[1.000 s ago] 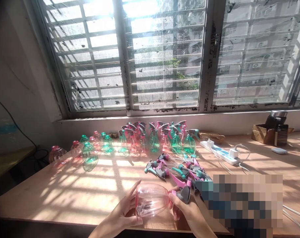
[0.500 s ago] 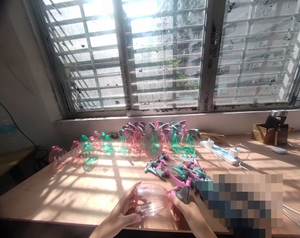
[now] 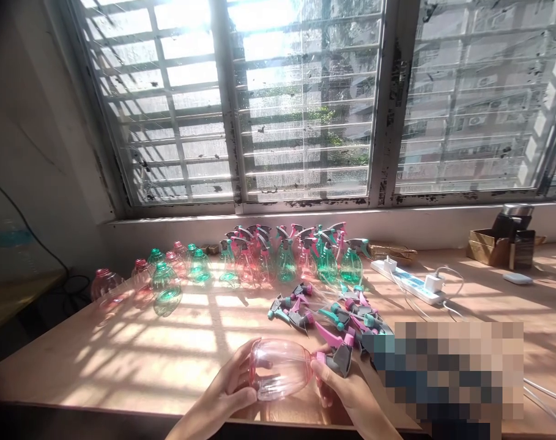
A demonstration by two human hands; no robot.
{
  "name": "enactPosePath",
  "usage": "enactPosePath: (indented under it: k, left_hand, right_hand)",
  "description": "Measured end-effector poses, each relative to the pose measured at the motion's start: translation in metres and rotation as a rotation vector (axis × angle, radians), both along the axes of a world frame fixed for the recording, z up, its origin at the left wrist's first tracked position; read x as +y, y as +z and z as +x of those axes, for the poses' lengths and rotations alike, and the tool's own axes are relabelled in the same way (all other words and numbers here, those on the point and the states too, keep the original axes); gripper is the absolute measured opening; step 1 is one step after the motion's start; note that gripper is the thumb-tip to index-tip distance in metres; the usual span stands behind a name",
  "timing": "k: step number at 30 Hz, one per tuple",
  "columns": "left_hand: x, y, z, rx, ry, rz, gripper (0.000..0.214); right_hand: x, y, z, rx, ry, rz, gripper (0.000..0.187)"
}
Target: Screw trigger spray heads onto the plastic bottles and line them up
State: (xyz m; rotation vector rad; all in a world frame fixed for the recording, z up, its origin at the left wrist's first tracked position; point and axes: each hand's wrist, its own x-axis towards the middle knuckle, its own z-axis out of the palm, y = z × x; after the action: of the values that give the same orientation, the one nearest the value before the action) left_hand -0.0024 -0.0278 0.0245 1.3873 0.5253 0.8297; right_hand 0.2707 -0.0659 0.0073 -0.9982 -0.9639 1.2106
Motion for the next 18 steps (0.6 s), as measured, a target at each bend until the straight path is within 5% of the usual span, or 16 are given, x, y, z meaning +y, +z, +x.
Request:
enactPosePath:
  k: [7,18]
  left_hand:
    - [-0.0050,0.0051,0.0006,0.036,-0.026,-0.009,0.094]
    - [-0.0008,0.0023,0.0016,0.043,-0.031,-0.024,0.090]
  right_hand:
    - [0.0021,-0.0018,0.0012,0.024,0.006,0.028,0.044]
    - [0.0015,0.0007,0.0001,-0.008,0.009,0.030,0.045]
